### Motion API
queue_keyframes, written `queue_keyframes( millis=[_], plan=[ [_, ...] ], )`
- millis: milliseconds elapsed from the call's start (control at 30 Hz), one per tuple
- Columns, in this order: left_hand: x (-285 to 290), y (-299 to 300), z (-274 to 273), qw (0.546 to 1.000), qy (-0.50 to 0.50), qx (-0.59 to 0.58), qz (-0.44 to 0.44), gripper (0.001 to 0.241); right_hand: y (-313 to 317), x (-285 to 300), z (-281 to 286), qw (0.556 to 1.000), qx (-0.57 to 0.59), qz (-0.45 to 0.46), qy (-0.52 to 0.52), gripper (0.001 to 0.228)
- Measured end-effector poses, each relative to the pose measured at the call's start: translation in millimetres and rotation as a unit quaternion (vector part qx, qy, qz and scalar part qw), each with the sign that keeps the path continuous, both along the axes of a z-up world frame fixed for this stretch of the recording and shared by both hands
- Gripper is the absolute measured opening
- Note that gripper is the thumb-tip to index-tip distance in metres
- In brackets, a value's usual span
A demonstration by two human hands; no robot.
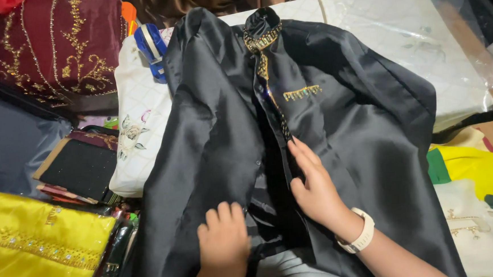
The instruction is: Fastening the buttons or hooks on a black ceremonial garment with gold trim
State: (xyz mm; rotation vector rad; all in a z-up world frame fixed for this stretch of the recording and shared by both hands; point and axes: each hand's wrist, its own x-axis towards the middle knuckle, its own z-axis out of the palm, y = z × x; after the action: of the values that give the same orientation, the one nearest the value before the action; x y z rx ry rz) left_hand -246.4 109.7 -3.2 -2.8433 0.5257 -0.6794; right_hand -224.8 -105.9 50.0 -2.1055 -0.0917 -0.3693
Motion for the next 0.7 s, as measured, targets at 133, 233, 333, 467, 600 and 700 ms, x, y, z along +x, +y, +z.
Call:
queue_keyframes(
  millis=[133, 233, 333, 467, 600, 700],
  plan=[
    [-14, 19, -28, 0.997, -0.006, 0.07, 0.03, 0.021, 2, -3, -20, 1.0, -0.007, 0.005, 0.019, 0.077],
    [-9, 24, -48, 0.997, -0.014, 0.06, 0.037, 0.013, 4, 0, -22, 1.0, -0.014, 0.006, 0.004, 0.076],
    [-9, 33, 26, 0.964, 0.256, -0.07, -0.014, 0.031, 5, -2, -14, 1.0, 0.009, 0.0, 0.0, 0.078],
    [-18, 4, 89, 0.925, 0.194, -0.31, -0.105, 0.03, 2, -5, -1, 1.0, 0.02, -0.009, 0.001, 0.077],
    [-30, -24, 67, 0.9, 0.308, -0.288, -0.107, 0.037, 4, -5, 5, 0.999, 0.023, -0.015, -0.025, 0.072],
    [-22, -23, -1, 0.923, 0.348, -0.102, -0.129, 0.024, 2, -3, -12, 1.0, -0.007, -0.011, -0.022, 0.071]
  ],
)
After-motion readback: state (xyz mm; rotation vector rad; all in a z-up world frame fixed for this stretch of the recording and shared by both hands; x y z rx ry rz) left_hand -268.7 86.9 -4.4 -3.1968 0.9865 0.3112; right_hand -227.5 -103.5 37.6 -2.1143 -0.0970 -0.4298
